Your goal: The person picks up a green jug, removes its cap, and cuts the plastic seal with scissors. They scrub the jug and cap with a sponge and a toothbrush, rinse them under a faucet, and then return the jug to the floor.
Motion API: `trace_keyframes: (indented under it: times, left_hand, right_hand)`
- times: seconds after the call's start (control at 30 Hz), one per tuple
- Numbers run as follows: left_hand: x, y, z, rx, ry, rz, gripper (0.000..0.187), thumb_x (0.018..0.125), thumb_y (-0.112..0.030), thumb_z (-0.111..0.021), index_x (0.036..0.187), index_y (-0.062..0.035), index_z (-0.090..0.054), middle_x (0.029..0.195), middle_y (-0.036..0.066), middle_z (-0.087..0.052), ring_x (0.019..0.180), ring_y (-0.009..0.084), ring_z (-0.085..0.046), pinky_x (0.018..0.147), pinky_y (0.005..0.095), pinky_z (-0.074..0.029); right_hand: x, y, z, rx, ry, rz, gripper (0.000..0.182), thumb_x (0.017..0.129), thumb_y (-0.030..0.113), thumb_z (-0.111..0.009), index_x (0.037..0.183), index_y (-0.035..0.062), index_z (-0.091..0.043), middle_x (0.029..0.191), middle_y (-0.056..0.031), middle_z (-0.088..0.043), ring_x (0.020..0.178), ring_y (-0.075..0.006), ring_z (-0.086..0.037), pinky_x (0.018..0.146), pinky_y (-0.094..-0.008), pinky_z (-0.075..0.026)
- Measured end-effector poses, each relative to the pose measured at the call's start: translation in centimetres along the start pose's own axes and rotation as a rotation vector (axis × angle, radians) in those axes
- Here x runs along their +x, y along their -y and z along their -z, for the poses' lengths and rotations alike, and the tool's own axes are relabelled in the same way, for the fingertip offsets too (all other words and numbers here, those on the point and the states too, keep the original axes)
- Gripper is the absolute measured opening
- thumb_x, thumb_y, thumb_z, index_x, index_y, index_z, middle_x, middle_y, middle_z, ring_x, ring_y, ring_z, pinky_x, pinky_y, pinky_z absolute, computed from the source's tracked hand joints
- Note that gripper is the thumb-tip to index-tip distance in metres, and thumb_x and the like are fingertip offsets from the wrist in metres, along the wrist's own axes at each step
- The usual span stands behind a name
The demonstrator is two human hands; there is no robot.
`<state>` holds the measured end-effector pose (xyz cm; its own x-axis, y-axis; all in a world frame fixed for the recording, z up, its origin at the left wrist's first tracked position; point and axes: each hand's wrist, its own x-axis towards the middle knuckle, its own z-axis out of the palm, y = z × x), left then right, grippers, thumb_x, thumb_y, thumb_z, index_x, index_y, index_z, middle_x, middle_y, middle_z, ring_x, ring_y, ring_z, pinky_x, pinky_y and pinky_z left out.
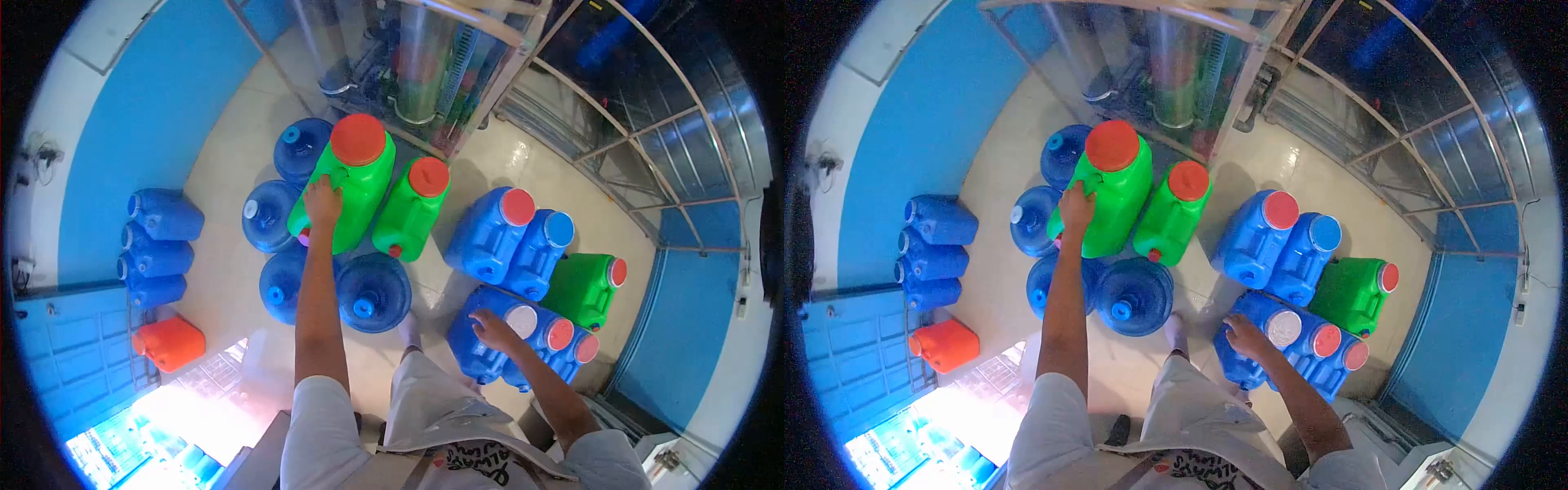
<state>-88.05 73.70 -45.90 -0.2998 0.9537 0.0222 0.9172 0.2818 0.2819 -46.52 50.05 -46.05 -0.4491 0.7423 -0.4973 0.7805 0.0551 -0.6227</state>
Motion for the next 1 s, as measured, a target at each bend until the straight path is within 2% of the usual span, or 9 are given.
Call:
trace_keyframes:
  times: [0.07,0.17,0.33,0.47,0.57,0.63,0.8,0.83,1.0]
  left_hand:
    - [1.2,0.5,-4.7,0.076,-0.022,-0.065,0.041,0.077,-0.027,-0.064,0.110,-0.0056,-0.053,0.101,0.012,-0.061,0.097,0.0312,-0.056,0.080,0.0468,-0.044]
    - [2.4,1.0,-11.0,0.036,0.046,0.126,0.038,0.078,-0.025,-0.065,0.109,-0.0072,-0.054,0.107,0.009,-0.059,0.104,0.0285,-0.052,0.085,0.0459,-0.041]
    - [3.1,3.4,-18.8,-0.079,0.138,0.270,0.039,0.077,-0.022,-0.065,0.110,-0.0066,-0.052,0.108,0.009,-0.059,0.107,0.0294,-0.050,0.083,0.0480,-0.042]
    - [2.8,4.5,-20.4,-0.096,0.224,0.336,0.040,0.078,-0.018,-0.063,0.114,-0.0069,-0.051,0.111,0.010,-0.057,0.110,0.0313,-0.048,0.086,0.0480,-0.041]
    - [0.6,0.0,-17.6,0.123,-0.042,0.202,0.046,0.078,-0.014,-0.059,0.120,-0.0033,-0.047,0.116,0.014,-0.054,0.111,0.0324,-0.048,0.092,0.0459,-0.039]
    - [-3.3,-6.7,-16.7,-0.199,-0.054,-0.135,0.054,0.078,-0.010,-0.057,0.127,0.0020,-0.040,0.123,0.020,-0.048,0.114,0.0340,-0.046,0.100,0.0441,-0.034]
    - [-24.5,-25.0,-15.1,-0.864,0.547,-0.517,0.055,0.081,-0.003,-0.052,0.132,0.0058,-0.033,0.131,0.025,-0.040,0.123,0.0381,-0.038,0.105,0.0417,-0.027]
    - [-28.5,-27.8,-13.4,-0.907,0.662,-0.570,0.055,0.081,-0.003,-0.052,0.132,0.0053,-0.033,0.131,0.025,-0.040,0.123,0.0379,-0.038,0.105,0.0411,-0.028]
    - [-42.3,-35.3,-10.2,-0.972,0.920,-0.779,0.051,0.084,-0.005,-0.051,0.132,0.0010,-0.035,0.130,0.026,-0.041,0.123,0.0371,-0.039,0.102,0.0411,-0.032]
  right_hand:
    - [0.9,-0.9,-1.5,0.008,0.017,-0.048,0.032,0.086,0.016,-0.050,0.115,0.0031,-0.052,0.118,-0.0219,-0.049,0.111,-0.0383,-0.047,0.095,-0.0425,-0.040]
    - [2.3,-1.3,-2.1,0.067,0.105,-0.194,0.032,0.087,0.017,-0.050,0.116,0.0038,-0.051,0.121,-0.0215,-0.048,0.113,-0.0376,-0.046,0.095,-0.0419,-0.040]
    - [4.7,-3.9,-3.3,0.169,-0.207,-0.278,0.029,0.086,0.016,-0.052,0.112,0.0015,-0.055,0.115,-0.0214,-0.053,0.110,-0.0363,-0.050,0.093,-0.0408,-0.041]
    - [3.8,-4.5,-3.4,0.379,-0.136,-0.458,0.030,0.087,0.016,-0.051,0.114,0.0025,-0.055,0.117,-0.0211,-0.053,0.111,-0.0355,-0.050,0.093,-0.0401,-0.041]
    - [3.0,-5.8,-4.5,0.350,-0.199,-0.437,0.033,0.087,0.017,-0.052,0.116,0.0021,-0.053,0.116,-0.0213,-0.053,0.111,-0.0354,-0.050,0.094,-0.0394,-0.041]
    - [3.0,-5.3,-2.8,0.276,-0.301,-0.349,0.036,0.087,0.018,-0.052,0.119,0.0024,-0.052,0.116,-0.0224,-0.053,0.112,-0.0361,-0.049,0.096,-0.0392,-0.039]
    - [-2.2,-8.2,2.9,0.482,-0.403,-0.420,0.045,0.089,0.025,-0.054,0.130,0.0095,-0.044,0.128,-0.0154,-0.048,0.109,-0.0240,-0.052,0.090,-0.0344,-0.042]
    - [-4.3,-10.1,4.1,0.570,-0.498,-0.405,0.046,0.087,0.024,-0.054,0.128,0.0034,-0.045,0.122,-0.0202,-0.052,0.115,-0.0312,-0.049,0.097,-0.0375,-0.038]
    - [-18.2,-29.3,6.2,0.423,-0.788,-0.626,0.046,0.084,0.025,-0.057,0.121,-0.0017,-0.048,0.114,-0.0226,-0.057,0.108,-0.0325,-0.055,0.091,-0.0381,-0.042]
